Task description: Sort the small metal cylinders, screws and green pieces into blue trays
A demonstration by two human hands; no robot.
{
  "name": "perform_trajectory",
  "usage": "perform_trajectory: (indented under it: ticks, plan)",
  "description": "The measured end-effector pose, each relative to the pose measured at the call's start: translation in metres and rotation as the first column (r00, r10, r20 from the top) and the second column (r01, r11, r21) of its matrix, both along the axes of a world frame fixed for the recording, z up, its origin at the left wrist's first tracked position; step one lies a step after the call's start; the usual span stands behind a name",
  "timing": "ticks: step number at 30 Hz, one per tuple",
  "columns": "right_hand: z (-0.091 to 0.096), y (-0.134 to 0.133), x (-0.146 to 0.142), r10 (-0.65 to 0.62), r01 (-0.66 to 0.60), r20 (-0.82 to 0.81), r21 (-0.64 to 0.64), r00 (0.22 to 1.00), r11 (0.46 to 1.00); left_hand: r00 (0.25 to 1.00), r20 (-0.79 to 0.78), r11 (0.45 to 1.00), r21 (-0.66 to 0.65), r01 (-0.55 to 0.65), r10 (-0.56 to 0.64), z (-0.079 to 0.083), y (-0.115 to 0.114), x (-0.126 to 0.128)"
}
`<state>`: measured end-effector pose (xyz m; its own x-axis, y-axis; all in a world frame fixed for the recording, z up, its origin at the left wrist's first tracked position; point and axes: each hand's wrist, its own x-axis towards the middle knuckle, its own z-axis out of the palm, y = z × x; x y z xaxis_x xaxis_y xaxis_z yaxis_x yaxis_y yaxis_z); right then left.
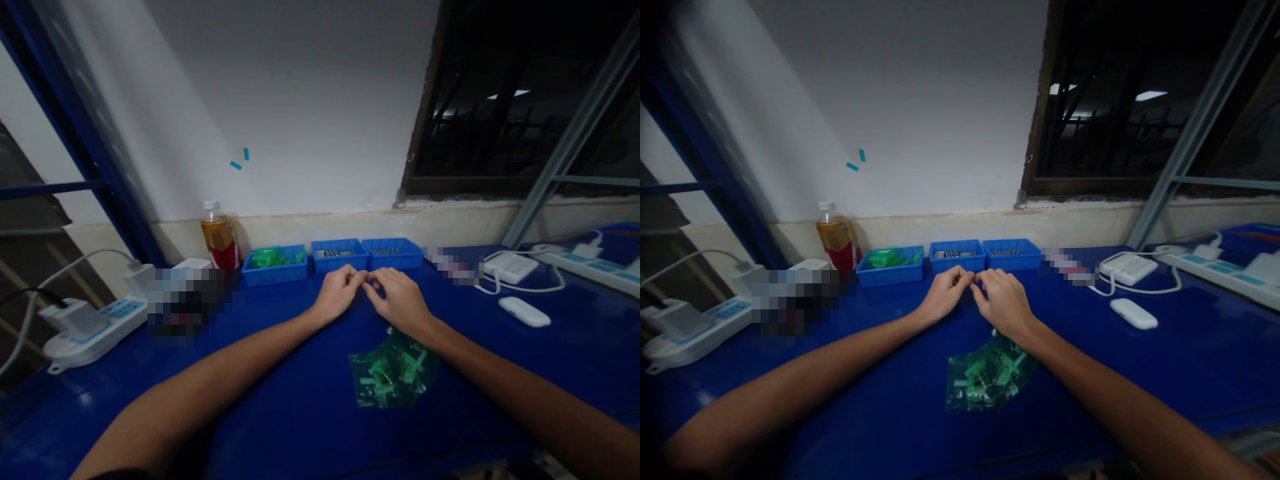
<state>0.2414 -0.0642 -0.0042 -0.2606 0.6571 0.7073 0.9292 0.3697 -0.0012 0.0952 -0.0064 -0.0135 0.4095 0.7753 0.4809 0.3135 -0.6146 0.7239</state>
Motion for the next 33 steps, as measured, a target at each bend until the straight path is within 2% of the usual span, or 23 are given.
perform_trajectory:
  ticks: [5, 9, 12, 15, 18, 22, 25, 29, 33]
  plan:
    - [-0.002, -0.002, 0.001, 0.038, -0.039, -0.028, -0.048, 0.999, 0.998, 0.999, -0.036, 1.0, 0.006, 0.027, -0.027, 0.002, -0.002, 0.0]
    - [-0.001, 0.001, 0.003, 0.039, -0.054, -0.156, -0.094, 0.987, 0.994, 1.0, 0.021, 0.999, 0.04, 0.022, -0.023, 0.004, -0.006, -0.001]
    - [0.001, 0.004, 0.009, 0.024, -0.061, -0.26, -0.137, 0.965, 0.989, 0.995, 0.049, 0.995, 0.061, 0.082, -0.085, 0.003, -0.008, -0.001]
    - [0.002, 0.006, 0.012, 0.044, -0.1, -0.304, -0.172, 0.952, 0.98, 0.99, -0.018, 0.984, 0.112, 0.141, -0.14, 0.001, -0.008, -0.001]
    - [0.003, 0.005, 0.012, 0.081, -0.141, -0.314, -0.174, 0.946, 0.975, 0.992, -0.054, 0.979, 0.162, 0.123, -0.116, 0.001, -0.007, 0.0]
    - [0.001, 0.006, 0.012, 0.086, -0.16, -0.349, -0.19, 0.933, 0.969, 0.997, -0.033, 0.987, 0.138, 0.079, -0.075, 0.003, -0.006, 0.0]
    - [-0.002, 0.01, 0.015, 0.122, -0.184, -0.335, -0.158, 0.934, 0.97, 0.997, -0.029, 0.993, 0.097, 0.07, -0.067, 0.003, -0.006, 0.001]
    - [-0.005, 0.011, 0.014, 0.18, -0.213, -0.236, -0.12, 0.955, 0.97, 0.992, -0.077, 0.991, 0.084, 0.104, -0.098, 0.002, -0.004, 0.001]
    - [0.002, 0.009, 0.018, 0.176, -0.199, -0.199, -0.1, 0.964, 0.975, 0.986, -0.116, 0.988, 0.082, 0.13, -0.12, 0.002, -0.003, 0.002]
